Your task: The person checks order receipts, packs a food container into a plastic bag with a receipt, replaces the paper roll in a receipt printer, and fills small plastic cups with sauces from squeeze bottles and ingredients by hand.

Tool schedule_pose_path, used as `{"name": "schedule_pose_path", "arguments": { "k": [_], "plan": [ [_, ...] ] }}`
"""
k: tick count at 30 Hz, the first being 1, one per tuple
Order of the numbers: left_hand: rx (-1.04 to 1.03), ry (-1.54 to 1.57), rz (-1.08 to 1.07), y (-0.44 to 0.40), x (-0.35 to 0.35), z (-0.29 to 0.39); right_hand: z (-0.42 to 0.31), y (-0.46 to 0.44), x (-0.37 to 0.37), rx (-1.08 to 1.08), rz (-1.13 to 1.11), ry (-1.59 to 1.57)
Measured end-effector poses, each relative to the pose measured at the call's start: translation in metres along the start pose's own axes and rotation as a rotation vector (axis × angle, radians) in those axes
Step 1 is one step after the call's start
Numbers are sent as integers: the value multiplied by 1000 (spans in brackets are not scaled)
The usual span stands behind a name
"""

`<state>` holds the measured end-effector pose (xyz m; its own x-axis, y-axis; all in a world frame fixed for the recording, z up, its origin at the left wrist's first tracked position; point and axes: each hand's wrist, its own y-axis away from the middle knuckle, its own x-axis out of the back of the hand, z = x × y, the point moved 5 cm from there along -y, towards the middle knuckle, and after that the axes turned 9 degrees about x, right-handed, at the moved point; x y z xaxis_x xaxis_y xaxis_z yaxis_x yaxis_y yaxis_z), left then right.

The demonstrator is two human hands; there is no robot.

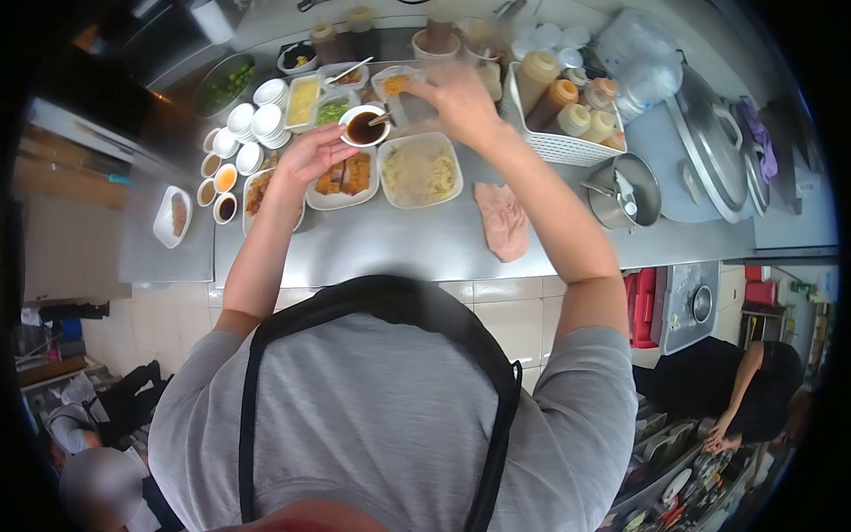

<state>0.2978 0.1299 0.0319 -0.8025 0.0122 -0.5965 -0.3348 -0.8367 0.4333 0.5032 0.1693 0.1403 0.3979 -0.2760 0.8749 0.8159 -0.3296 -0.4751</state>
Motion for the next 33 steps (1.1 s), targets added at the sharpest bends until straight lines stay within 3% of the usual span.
{"name": "schedule_pose_path", "arguments": {
  "k": [5,7,9,11,13,17,19,20,25,27,29,31,33],
  "plan": [
    [-8,15,6,-3,-21,-1,22,40,-7,-217,81,-305],
    [-16,46,-7,-1,-27,-2,47,61,-12,-454,276,-538],
    [-50,105,20,1,-27,-3,65,77,-2,-461,432,-459],
    [-45,111,31,5,-25,-5,71,91,17,-453,468,-33],
    [-74,118,85,15,-18,-5,74,100,29,-445,457,145],
    [-83,96,152,29,15,-7,100,132,1,-604,489,151],
    [-72,79,183,36,43,-6,114,150,-17,-1010,177,100],
    [-82,62,180,41,56,-4,120,156,-26,-1069,23,103],
    [-104,45,319,58,130,3,153,174,-44,-1055,-36,45],
    [-111,51,290,66,140,11,135,142,-17,-1231,-260,278],
    [-88,60,331,72,155,18,101,90,1,-909,211,624],
    [-73,68,337,73,176,21,72,30,-6,-673,376,413],
    [-71,96,307,75,195,27,51,-27,-47,-599,407,60]
  ]
}}
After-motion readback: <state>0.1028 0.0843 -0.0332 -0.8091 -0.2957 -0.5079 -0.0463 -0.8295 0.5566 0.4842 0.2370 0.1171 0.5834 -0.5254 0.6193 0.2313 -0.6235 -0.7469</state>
